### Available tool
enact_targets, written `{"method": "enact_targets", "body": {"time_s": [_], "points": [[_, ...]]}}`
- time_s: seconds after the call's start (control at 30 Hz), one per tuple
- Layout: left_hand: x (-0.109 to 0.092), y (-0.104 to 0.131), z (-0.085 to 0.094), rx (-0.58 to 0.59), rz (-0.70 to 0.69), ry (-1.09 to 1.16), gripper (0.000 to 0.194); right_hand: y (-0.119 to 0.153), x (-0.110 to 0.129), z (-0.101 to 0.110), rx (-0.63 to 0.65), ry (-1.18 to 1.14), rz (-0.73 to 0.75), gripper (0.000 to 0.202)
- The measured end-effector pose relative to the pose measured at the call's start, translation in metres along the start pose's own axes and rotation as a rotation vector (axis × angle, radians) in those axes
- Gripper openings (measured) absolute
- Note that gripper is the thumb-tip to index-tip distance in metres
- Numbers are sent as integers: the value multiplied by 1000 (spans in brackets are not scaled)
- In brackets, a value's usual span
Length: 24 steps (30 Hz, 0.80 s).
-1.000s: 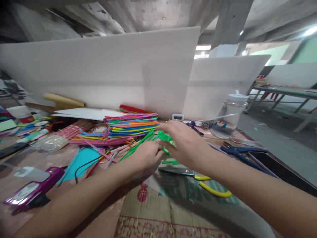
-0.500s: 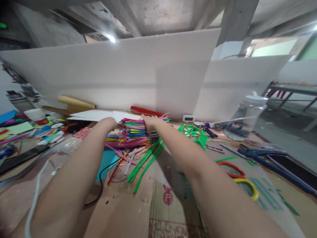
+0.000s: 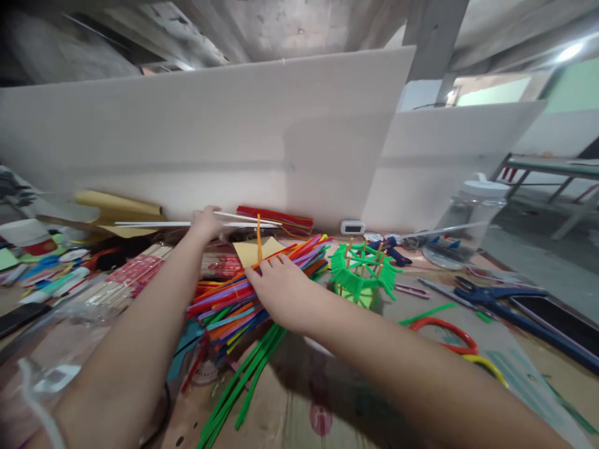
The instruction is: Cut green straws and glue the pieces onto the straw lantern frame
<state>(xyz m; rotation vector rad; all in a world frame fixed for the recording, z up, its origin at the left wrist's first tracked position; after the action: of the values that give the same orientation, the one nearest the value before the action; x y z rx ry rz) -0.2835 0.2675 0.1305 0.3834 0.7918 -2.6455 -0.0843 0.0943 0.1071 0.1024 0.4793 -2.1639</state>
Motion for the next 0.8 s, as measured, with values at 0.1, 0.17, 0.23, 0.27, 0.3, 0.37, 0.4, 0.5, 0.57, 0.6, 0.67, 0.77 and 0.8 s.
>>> {"method": "enact_targets", "body": {"time_s": [0.1,0.17,0.23,0.27,0.3,0.37,0.4,0.5,0.57,0.6,0.67,0.77,0.8], "points": [[-1,14,-3,-68,-45,-44,64,-8,-12,17,28,8,-33,29],[-2,19,-3,-102,-93,-69,57,-23,-34,22,45,12,-115,24],[-6,17,-2,-108,-144,-90,38,-45,-60,22,61,-3,-198,20],[-9,14,-1,-104,-169,-98,31,-58,-74,21,55,-7,-227,20],[-14,10,1,-104,-195,-104,29,-71,-86,20,42,-12,-250,26],[-28,-2,9,-120,-251,-106,28,-98,-110,14,-6,-23,-285,54],[-37,-8,15,-134,-285,-101,28,-110,-120,10,-40,-28,-305,68],[-66,-22,29,-165,-379,-74,31,-140,-144,-7,-93,-50,-349,79],[-80,-27,39,-205,-399,-50,42,-155,-162,-16,-105,-42,-409,51],[-83,-28,45,-249,-377,-41,48,-161,-172,-17,-109,-33,-440,40],[-78,-27,50,-311,-279,-43,52,-172,-192,-14,-116,-7,-483,32],[-59,-21,27,-155,-156,-80,39,-181,-215,-3,-128,39,-508,34],[-53,-17,12,-62,-152,-81,33,-181,-220,1,-147,64,-518,32]]}}
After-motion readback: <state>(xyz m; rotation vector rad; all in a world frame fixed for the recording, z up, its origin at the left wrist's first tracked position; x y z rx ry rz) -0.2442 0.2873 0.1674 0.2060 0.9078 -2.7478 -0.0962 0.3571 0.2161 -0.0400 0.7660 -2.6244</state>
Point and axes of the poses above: each hand's wrist, its own y-axis away from the middle knuckle, its own z-axis out of the back of the hand, x = y × z, the point moved 9 cm from there along -y, towards the middle knuckle, and after that the axes turned 10 degrees about -x, right-handed, at the moved point
